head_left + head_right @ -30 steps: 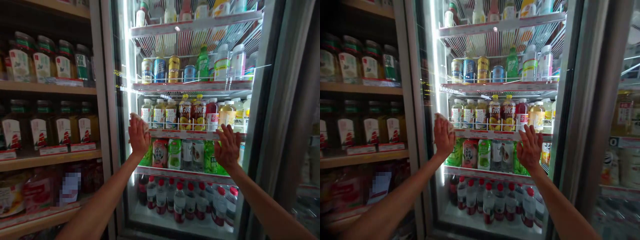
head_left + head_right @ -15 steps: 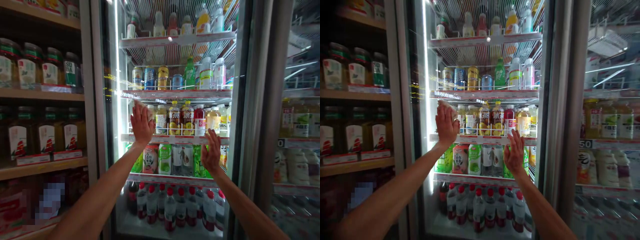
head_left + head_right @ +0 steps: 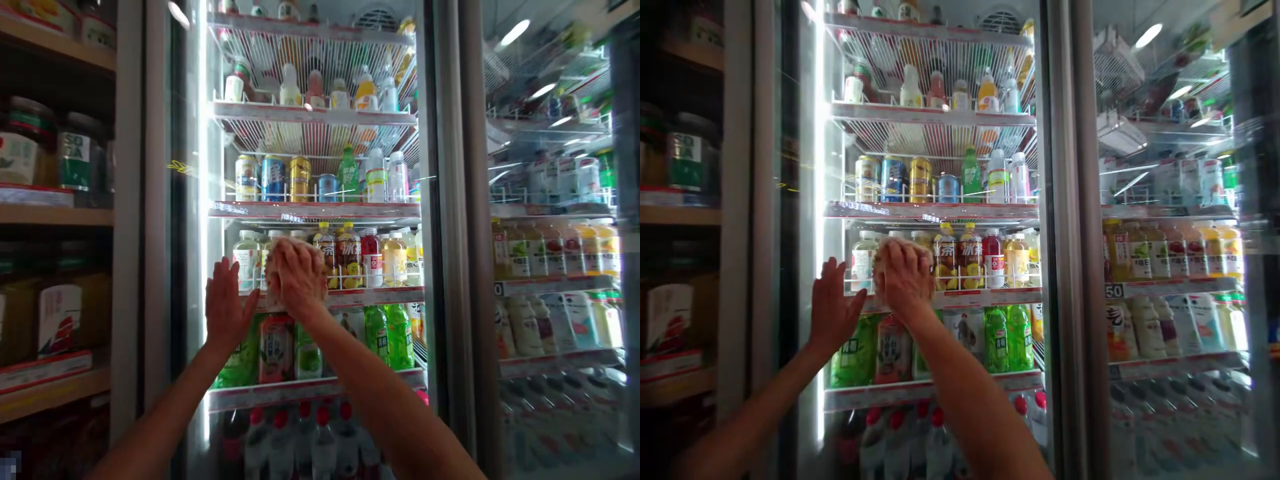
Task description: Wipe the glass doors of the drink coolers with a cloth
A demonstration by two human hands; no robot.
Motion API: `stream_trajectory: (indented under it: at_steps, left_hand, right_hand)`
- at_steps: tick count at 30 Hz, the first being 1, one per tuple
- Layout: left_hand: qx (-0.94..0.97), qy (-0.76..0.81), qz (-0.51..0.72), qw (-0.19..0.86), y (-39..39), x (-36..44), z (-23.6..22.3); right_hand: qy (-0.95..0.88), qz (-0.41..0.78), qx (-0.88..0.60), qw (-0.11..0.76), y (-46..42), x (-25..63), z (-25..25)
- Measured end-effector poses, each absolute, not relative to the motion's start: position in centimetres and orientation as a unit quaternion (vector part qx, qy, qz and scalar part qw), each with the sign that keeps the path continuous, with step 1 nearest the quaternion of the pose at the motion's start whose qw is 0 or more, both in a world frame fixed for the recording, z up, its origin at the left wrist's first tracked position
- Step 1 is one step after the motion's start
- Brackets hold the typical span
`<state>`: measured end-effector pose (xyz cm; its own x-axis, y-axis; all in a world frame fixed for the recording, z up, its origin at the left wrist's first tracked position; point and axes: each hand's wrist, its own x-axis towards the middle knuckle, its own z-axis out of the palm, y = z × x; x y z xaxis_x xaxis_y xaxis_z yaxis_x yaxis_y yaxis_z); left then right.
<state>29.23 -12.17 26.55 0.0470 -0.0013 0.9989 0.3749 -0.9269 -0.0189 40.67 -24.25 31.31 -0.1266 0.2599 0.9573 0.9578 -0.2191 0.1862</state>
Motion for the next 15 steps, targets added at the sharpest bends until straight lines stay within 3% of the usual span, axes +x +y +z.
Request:
stream_trajectory:
  at_steps: [2, 4, 8, 11, 13, 15]
  left_hand:
    - [-0.712, -0.132, -0.673, 0.152, -11.8, 29.5, 26.8]
    - [-0.708, -0.125, -0.675, 0.164, -11.8, 30.0, 26.9]
    - [-0.704, -0.117, -0.681, 0.163, -11.8, 30.5, 26.7]
    - [-0.706, -0.122, -0.680, 0.157, -11.7, 30.5, 26.6]
    - [-0.709, -0.126, -0.676, 0.159, -11.7, 30.3, 26.6]
    - [-0.714, -0.126, -0.668, 0.167, -11.6, 29.9, 26.7]
  right_hand:
    - [-0.540, -0.565, -0.562, 0.272, -25.7, 42.6, 31.8]
    - [-0.504, -0.605, -0.548, 0.281, -29.1, 46.5, 32.4]
    - [-0.344, -0.663, -0.510, 0.426, -36.4, 55.5, 34.0]
    - [-0.297, -0.655, -0.468, 0.514, -36.0, 55.8, 33.7]
    - [-0.380, -0.627, -0.470, 0.492, -33.1, 52.8, 32.5]
    - [-0.514, -0.592, -0.469, 0.407, -30.5, 49.7, 31.2]
